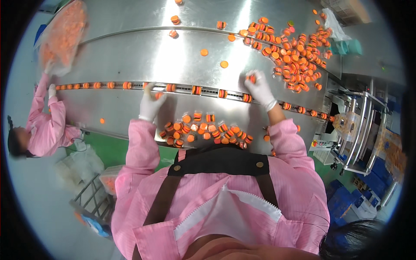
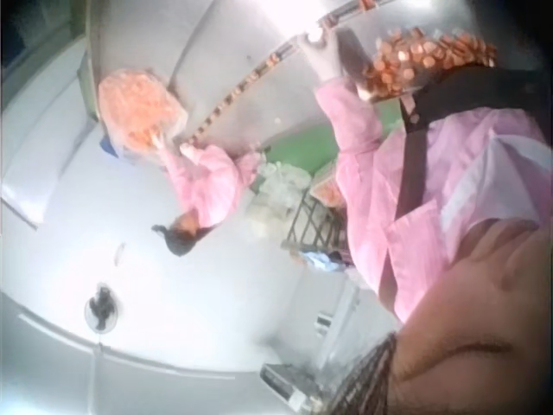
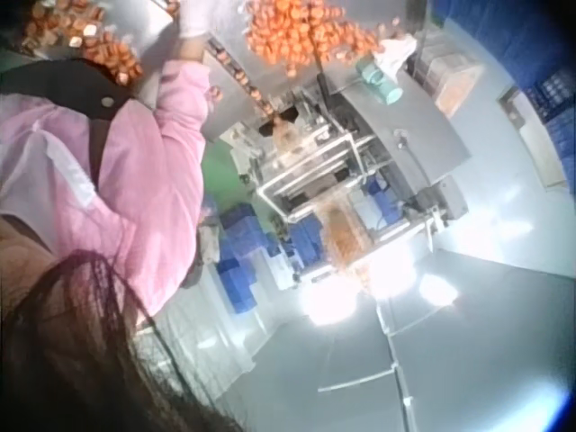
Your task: The person assembles small, round, orange and black striped candy pieces by hand on a stainless steel table. They pick up individual pieces, pair them together, and place them onto a moving conveyor belt. Another worker in a pink uniform is visible in the background performing a similar task.
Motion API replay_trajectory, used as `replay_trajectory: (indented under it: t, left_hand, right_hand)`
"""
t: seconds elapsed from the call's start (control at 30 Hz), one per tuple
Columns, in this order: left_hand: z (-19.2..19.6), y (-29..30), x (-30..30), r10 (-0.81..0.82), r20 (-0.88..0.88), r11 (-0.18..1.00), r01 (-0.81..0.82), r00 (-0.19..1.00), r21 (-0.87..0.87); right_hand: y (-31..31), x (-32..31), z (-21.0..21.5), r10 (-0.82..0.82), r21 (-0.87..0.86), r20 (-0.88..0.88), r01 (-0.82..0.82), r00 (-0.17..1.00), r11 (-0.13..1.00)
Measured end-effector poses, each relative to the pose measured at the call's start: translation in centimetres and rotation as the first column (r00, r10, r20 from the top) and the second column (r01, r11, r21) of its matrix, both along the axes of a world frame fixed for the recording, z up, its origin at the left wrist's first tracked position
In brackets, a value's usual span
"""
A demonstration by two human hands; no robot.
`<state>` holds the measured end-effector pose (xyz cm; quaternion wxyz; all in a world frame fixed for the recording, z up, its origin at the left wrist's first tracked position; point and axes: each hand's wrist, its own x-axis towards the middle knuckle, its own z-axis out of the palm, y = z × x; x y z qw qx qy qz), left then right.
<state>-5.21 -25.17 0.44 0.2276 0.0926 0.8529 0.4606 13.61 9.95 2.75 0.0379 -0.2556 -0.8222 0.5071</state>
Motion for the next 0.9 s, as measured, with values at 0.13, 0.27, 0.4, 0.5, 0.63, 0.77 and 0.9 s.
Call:
replay_trajectory:
  t: [0.13,0.27,0.4,0.5,0.63,0.77,0.9]
  left_hand:
    - [-0.3,-0.9,3.8,-0.088,0.19,0.979,0.05,0.978,0.196]
    - [-0.7,0.6,4.9,-0.12,0.212,0.973,0.072,0.97,0.22]
    - [-0.7,1.8,5.6,-0.116,0.195,0.95,0.052,0.974,0.309]
    - [-0.8,1.8,6.0,-0.093,0.271,0.951,0.005,0.958,0.31]
    - [0.5,2.7,7.5,-0.011,0.423,0.951,-0.121,0.906,0.283]
    - [0.5,5.1,10.8,-0.021,0.459,0.883,-0.2,0.888,0.426]
    - [1.9,9.1,14.6,0.117,0.416,0.924,-0.252,0.902,0.287]
  right_hand:
    - [-4.4,5.9,-2.8,0.167,-0.225,0.066,-0.148,0.984,0.963]
    - [-6.7,7.8,-2.2,0.402,-0.01,0.113,-0.404,0.909,0.915]
    - [-6.9,9.2,-2.1,0.548,0.119,0.133,-0.562,0.826,0.819]
    - [-4.8,9.8,-0.3,0.45,0.114,0.076,-0.456,0.89,0.883]
    - [2.0,11.5,1.0,0.151,-0.071,-0.007,-0.151,0.989,0.986]
    - [15.2,14.7,0.2,-0.134,0.06,-0.146,0.144,0.98,0.988]
    - [28.1,16.6,-2.7,-0.411,0.129,-0.156,0.431,0.898,0.893]
